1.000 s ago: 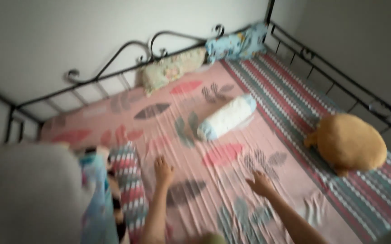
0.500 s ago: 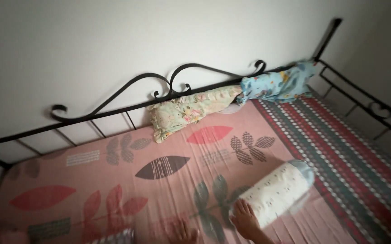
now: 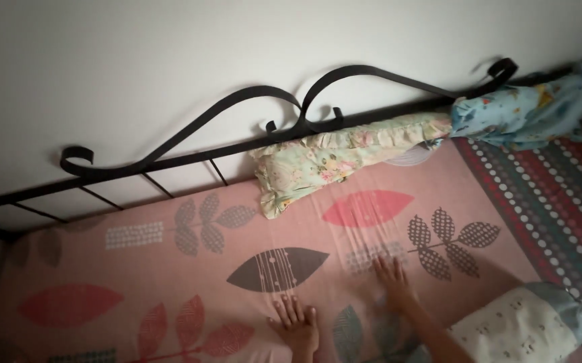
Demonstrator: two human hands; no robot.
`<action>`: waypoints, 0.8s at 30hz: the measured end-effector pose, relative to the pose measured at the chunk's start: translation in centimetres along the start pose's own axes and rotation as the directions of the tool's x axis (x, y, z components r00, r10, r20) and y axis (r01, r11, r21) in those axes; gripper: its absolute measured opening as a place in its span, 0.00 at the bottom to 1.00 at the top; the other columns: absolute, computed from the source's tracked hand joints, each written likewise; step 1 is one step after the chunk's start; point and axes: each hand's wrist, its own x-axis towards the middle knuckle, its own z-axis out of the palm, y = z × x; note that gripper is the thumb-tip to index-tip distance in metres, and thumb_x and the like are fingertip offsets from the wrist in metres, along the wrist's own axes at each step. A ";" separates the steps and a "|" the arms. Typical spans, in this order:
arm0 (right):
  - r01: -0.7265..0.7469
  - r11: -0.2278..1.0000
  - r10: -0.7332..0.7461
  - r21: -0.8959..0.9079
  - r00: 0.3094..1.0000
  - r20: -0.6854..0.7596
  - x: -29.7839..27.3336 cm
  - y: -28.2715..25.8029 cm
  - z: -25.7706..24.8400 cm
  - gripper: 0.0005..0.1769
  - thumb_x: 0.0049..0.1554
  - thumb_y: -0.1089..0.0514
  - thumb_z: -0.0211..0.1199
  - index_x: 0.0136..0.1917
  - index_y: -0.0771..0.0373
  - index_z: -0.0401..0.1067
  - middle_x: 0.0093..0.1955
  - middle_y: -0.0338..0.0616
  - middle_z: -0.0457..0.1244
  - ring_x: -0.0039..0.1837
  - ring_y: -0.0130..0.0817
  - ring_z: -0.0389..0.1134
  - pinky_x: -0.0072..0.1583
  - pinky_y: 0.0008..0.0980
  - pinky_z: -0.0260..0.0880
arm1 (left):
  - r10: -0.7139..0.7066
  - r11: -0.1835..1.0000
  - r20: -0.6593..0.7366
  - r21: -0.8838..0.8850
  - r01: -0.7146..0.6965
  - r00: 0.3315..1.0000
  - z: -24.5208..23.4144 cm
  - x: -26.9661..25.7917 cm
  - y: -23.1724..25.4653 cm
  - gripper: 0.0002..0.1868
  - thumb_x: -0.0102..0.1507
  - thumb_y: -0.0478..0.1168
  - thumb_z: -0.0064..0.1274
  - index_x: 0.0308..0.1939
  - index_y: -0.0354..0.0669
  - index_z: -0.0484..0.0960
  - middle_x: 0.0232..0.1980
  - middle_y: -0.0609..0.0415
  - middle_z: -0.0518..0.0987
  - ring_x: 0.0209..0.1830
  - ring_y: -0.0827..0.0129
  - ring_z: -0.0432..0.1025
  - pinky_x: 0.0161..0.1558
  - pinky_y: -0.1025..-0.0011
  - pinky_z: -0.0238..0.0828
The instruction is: The person folds a leopard-print blanket, a light blue blanket, and a pink towel on a bed, then stacks them with other bedding items. The person also moves several pillows and cushions to the side of the bed.
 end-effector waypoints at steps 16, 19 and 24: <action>-0.131 0.930 0.258 0.343 0.896 -0.360 16.9 5.3 -26.7 0.68 0.52 0.41 0.70 0.86 0.47 0.22 0.75 0.45 0.45 0.62 0.60 0.68 0.53 0.56 0.71 | -0.074 0.997 0.044 0.004 0.074 0.996 0.6 1.6 0.4 0.41 0.68 0.71 0.26 0.79 0.58 0.47 0.84 0.59 0.40 0.85 0.52 0.28 0.78 0.35 0.15; -0.212 0.736 0.437 0.644 0.874 -0.212 14.0 1.8 -26.2 0.39 0.60 0.49 0.63 0.74 0.58 0.45 0.59 0.59 0.64 0.57 0.62 0.68 0.50 0.57 0.67 | 0.101 0.995 -0.432 0.065 -0.080 0.896 1.5 1.7 -0.2 0.38 0.69 0.67 0.29 0.77 0.53 0.53 0.82 0.53 0.48 0.84 0.49 0.36 0.79 0.35 0.20; -0.167 0.982 0.173 0.090 0.587 -0.791 16.9 5.0 -23.8 0.27 0.59 0.47 0.64 0.66 0.64 0.68 0.75 0.61 0.56 0.68 0.57 0.61 0.63 0.53 0.69 | 0.261 0.965 -0.746 0.203 -0.164 0.613 4.6 2.4 -0.9 0.39 0.69 0.66 0.29 0.77 0.49 0.54 0.83 0.50 0.48 0.84 0.47 0.37 0.81 0.36 0.17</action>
